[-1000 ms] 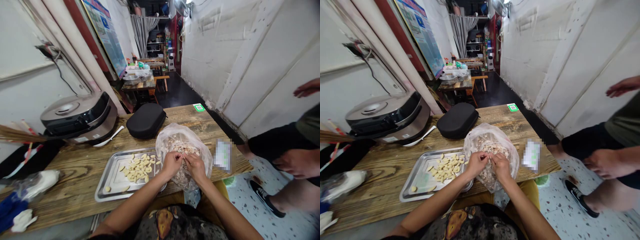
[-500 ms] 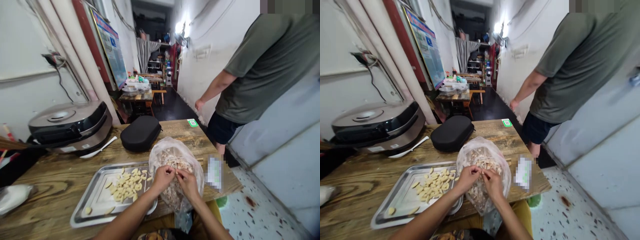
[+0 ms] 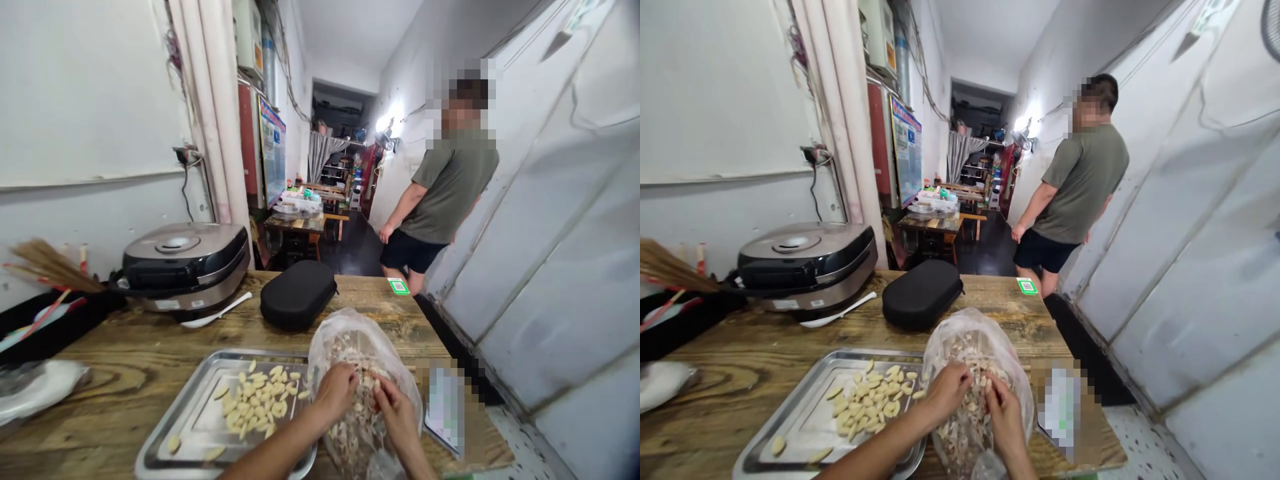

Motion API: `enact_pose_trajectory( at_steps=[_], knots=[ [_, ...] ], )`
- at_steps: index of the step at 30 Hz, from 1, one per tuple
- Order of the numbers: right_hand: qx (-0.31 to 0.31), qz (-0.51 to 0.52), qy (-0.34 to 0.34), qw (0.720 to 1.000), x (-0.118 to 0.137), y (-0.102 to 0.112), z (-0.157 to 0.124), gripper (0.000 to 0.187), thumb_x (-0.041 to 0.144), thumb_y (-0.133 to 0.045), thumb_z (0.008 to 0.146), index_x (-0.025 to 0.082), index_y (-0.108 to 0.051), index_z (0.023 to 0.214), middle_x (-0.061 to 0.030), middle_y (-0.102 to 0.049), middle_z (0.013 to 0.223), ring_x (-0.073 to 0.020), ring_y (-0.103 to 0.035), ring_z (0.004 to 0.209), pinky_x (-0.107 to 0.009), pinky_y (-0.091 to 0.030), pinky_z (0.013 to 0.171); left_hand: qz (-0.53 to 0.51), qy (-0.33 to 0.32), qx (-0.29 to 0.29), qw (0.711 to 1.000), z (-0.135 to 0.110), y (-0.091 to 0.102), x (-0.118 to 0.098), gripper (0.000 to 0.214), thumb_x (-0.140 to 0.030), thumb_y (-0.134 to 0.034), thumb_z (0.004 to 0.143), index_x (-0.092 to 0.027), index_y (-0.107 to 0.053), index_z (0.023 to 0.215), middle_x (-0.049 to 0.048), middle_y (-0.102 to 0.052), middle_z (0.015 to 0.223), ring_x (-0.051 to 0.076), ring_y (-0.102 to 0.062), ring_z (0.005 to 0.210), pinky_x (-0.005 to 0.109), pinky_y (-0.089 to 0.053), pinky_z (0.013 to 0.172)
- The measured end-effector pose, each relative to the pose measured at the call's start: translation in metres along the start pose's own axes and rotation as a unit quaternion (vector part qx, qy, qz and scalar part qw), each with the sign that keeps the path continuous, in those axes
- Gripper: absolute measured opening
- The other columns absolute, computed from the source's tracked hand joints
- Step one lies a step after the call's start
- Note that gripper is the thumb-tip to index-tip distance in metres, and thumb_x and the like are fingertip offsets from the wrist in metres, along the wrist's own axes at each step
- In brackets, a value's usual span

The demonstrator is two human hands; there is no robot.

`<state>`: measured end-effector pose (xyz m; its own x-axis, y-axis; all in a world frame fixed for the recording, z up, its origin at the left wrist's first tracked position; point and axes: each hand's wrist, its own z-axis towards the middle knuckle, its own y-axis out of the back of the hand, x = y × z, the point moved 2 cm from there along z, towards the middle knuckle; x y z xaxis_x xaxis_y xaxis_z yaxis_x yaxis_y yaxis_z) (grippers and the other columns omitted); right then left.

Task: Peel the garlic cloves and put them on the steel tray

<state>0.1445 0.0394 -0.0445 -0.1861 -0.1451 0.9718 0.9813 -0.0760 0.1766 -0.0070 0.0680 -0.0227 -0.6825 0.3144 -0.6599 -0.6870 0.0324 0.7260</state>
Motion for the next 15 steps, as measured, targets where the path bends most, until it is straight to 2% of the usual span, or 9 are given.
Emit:
enact_pose_trajectory(
  at_steps=[2,5,9,15],
  knots=[
    [0.012,0.042,-0.014,0.999,0.0,-0.003,-0.002,0.04,0.048,-0.057,0.076,0.02,-0.058,0.105,0.0034,-0.054,0.054,-0.0139,-0.049,0.046,-0.025,-0.042,0.045,-0.016,-0.049,0.016,0.999,-0.002,0.002,-0.005,0.029,-0.011,-0.045,0.076,-0.019,-0.067,0.092,0.0061,-0.069,0.087,0.019,-0.061,0.084,0.028,-0.044,0.075],
    [-0.003,0.066,-0.042,0.997,0.004,-0.005,-0.005,0.032,0.047,-0.065,0.069,0.018,-0.057,0.08,0.0036,-0.053,0.052,-0.0122,-0.048,0.046,-0.024,-0.041,0.046,-0.045,-0.049,-0.015,0.998,-0.005,0.009,-0.009,0.029,-0.014,-0.044,0.081,-0.021,-0.067,0.098,0.0045,-0.071,0.087,0.019,-0.063,0.081,0.031,-0.045,0.079],
    [0.0,0.098,-0.081,0.992,0.01,-0.005,-0.006,0.033,0.046,-0.068,0.066,0.018,-0.061,0.082,0.0005,-0.059,0.059,-0.0128,-0.052,0.05,-0.025,-0.044,0.048,-0.138,-0.053,-0.044,0.988,-0.005,0.015,-0.014,0.019,-0.02,-0.054,0.08,-0.019,-0.07,0.089,0.0042,-0.072,0.088,0.016,-0.064,0.083,0.027,-0.046,0.08],
    [-0.01,0.1,-0.071,0.992,0.009,-0.004,-0.008,0.031,0.043,-0.067,0.069,0.018,-0.065,0.087,-0.0011,-0.063,0.064,-0.0119,-0.052,0.051,-0.024,-0.044,0.047,-0.176,-0.045,-0.025,0.983,-0.007,0.021,-0.023,0.016,-0.02,-0.058,0.078,-0.018,-0.072,0.085,0.0041,-0.072,0.084,0.016,-0.065,0.078,0.025,-0.048,0.076]
  ],
)
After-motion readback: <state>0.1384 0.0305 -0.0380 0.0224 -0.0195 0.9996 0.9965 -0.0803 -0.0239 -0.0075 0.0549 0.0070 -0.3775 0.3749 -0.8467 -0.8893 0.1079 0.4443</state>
